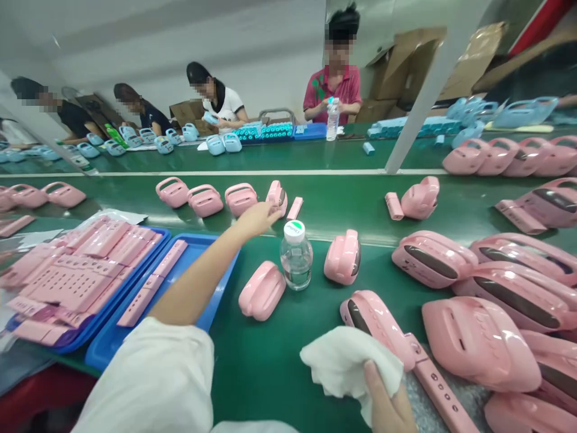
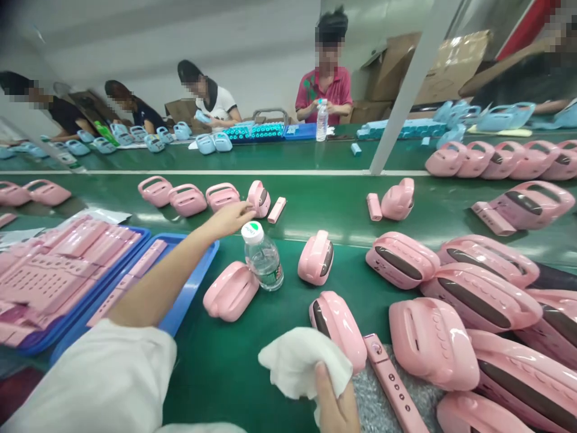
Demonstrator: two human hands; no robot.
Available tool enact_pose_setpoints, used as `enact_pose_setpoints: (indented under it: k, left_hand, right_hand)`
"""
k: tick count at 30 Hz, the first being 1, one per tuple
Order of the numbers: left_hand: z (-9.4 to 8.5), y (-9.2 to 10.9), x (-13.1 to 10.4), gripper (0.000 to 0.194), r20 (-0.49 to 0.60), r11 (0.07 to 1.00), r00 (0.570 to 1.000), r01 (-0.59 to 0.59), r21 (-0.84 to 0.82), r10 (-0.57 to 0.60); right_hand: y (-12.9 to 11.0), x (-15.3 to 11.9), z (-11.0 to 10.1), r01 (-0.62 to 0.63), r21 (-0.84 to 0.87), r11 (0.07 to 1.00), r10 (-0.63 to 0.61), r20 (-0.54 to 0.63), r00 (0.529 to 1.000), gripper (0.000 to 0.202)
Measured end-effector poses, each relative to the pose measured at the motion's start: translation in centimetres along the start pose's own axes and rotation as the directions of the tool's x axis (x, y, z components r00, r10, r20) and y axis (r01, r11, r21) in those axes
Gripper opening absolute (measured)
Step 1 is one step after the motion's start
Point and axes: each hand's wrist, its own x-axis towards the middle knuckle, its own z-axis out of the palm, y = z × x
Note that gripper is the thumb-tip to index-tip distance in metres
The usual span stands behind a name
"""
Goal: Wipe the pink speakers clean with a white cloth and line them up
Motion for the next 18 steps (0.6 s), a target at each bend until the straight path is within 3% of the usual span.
enact_pose_setpoints:
  k: [2, 3, 6, 8, 10, 13, 15, 16, 18]
  left_hand:
    - [0.0, -1.3, -5.6, 0.049, -0.046, 0.997, 0.999, 0.014, -0.082, -0.018]
    - [0.5, -1.7, -8.3, 0.052, -0.075, 0.973, 0.996, 0.035, -0.230, -0.053]
    - [3.8, -2.1, -14.8, 0.063, -0.018, 0.858, 0.997, 0.058, -0.510, -0.078]
    - [6.1, -2.0, -17.0, 0.062, -0.082, 0.795, 0.991, 0.035, -0.606, -0.105]
    - [7.7, -1.8, -17.9, 0.059, -0.154, 0.732, 0.964, 0.057, -0.679, -0.218]
    - [8.5, -0.9, -18.8, 0.058, -0.129, 0.543, 0.929, 0.087, -0.835, -0.347]
    - [8.6, 0.1, -19.6, 0.059, -0.063, 0.373, 0.932, 0.080, -0.925, -0.356]
    - [8.6, 0.8, -20.1, 0.060, -0.023, 0.299, 0.937, 0.088, -0.950, -0.348]
    - [8.6, 2.0, -20.8, 0.064, 0.043, 0.201, 0.949, 0.110, -0.973, -0.313]
  right_hand:
    - [-0.6, -0.2, 0.8, -0.105, 0.090, 0.990, 0.103, 0.024, 0.994, 0.049]
    - [-0.8, -0.3, 1.2, -0.141, 0.147, 0.979, 0.135, 0.050, 0.990, 0.051]
    - [-1.5, -0.7, 2.1, -0.154, 0.226, 0.962, 0.129, 0.120, 0.984, 0.050]
    - [-1.5, -0.7, 2.3, -0.128, 0.195, 0.972, 0.104, 0.130, 0.986, 0.050]
    - [-1.4, -0.4, 2.3, -0.070, 0.134, 0.989, 0.053, 0.126, 0.991, 0.053]
    - [-1.7, 0.1, 2.6, 0.155, 0.016, 0.988, -0.155, 0.070, 0.985, 0.053]
    - [-2.3, 0.2, 3.6, 0.407, -0.062, 0.911, -0.400, 0.100, 0.911, 0.049]
    - [-2.6, 0.1, 4.3, 0.546, -0.092, 0.832, -0.530, 0.158, 0.833, 0.048]
    - [-3.1, -0.4, 5.8, 0.796, -0.122, 0.592, -0.727, 0.344, 0.594, 0.050]
